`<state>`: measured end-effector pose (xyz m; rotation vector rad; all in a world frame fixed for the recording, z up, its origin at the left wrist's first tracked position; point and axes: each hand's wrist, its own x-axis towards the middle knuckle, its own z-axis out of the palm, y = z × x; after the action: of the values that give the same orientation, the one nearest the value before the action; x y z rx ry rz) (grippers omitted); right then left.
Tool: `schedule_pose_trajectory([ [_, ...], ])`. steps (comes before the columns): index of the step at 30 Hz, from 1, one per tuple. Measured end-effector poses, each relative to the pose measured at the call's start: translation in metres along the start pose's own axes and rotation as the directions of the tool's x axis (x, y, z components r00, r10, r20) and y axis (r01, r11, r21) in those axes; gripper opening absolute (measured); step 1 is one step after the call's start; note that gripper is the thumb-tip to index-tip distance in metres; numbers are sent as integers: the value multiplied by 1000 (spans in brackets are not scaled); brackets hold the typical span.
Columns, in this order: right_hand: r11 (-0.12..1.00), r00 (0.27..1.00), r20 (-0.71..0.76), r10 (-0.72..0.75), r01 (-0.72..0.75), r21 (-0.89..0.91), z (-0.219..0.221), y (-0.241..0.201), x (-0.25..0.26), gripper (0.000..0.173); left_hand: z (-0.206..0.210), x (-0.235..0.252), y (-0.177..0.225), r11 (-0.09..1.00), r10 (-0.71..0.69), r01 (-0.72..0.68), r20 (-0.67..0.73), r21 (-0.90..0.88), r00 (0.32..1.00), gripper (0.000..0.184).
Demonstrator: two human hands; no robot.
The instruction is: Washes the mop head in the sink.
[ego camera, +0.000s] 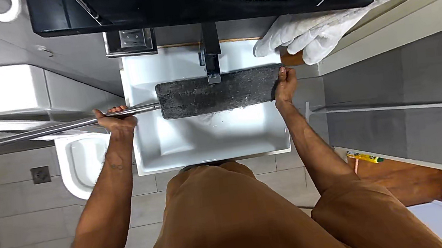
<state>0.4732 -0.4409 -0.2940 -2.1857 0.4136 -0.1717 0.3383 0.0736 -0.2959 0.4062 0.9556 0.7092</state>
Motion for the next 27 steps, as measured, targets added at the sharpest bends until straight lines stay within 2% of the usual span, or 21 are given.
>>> schedule_pose_trajectory([
  [9, 996, 999, -16, 37, -35, 77, -20, 10, 17, 40, 20, -27, -14, 998, 16, -18, 37, 57, 999, 58],
  [17, 993, 997, -36, 65, -62, 97, -56, 27, 18, 37, 34, -51, -42, 991, 6, -16, 76, 136, 997, 57],
  [22, 988, 995, -65, 73, -63, 142, -77, 46, 19, 35, 38, -63, -66, 992, -21, 13, 61, 128, 998, 53],
  [27, 992, 996, -65, 66, -58, 114, -103, 50, 22, 38, 40, -72, -87, 992, -45, 38, 58, 122, 997, 54],
])
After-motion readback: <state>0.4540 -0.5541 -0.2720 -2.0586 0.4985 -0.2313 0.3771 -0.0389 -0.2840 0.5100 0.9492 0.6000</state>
